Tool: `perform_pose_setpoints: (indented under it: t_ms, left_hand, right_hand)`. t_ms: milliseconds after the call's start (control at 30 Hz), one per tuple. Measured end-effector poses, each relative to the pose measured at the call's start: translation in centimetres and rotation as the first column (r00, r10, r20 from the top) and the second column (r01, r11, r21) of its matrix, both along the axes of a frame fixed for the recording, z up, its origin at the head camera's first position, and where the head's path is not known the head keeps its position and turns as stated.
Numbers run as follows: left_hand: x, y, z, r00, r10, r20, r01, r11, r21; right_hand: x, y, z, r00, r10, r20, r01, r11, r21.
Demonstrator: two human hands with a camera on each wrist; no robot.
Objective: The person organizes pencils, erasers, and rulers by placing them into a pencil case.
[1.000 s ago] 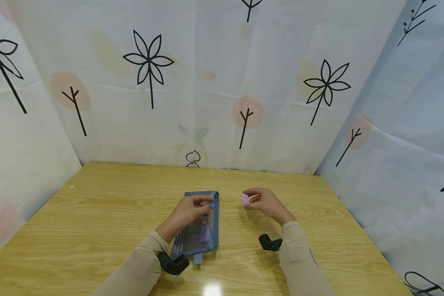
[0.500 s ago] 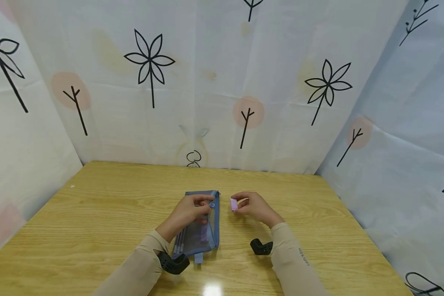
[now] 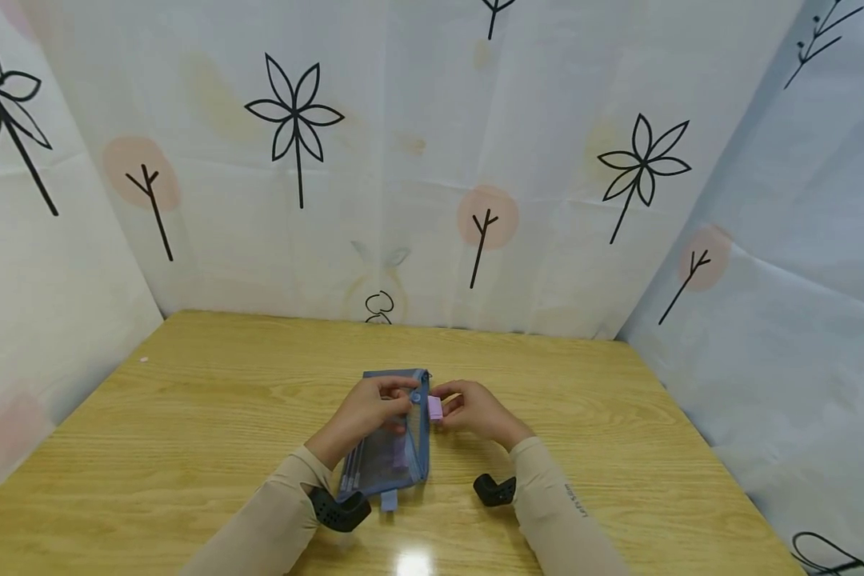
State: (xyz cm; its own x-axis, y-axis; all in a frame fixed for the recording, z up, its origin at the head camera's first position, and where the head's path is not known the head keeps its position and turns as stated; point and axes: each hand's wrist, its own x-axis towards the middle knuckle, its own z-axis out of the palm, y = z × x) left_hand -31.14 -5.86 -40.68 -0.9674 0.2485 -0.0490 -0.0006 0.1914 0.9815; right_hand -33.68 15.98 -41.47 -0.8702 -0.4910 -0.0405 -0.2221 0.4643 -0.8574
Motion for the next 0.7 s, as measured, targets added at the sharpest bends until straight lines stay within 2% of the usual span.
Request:
perform_pose_setpoints:
  t_ms: [300,700]
  left_hand:
    - [0.1,-0.1,0.1,1.0,-0.014,0.005,0.014,1.0,0.009]
    - [0.0,-0.2,0.1,1.0,-0.008,0.001,0.008,1.0,0.005]
  right_hand:
    - [0.0,-1.0,-0.7,0.999,0.003,-0.035,-0.003,1.0,0.018]
    - [0.3,-1.8,-1.5,0.996,0.064,-0.059,-0.061,0.997,0.039]
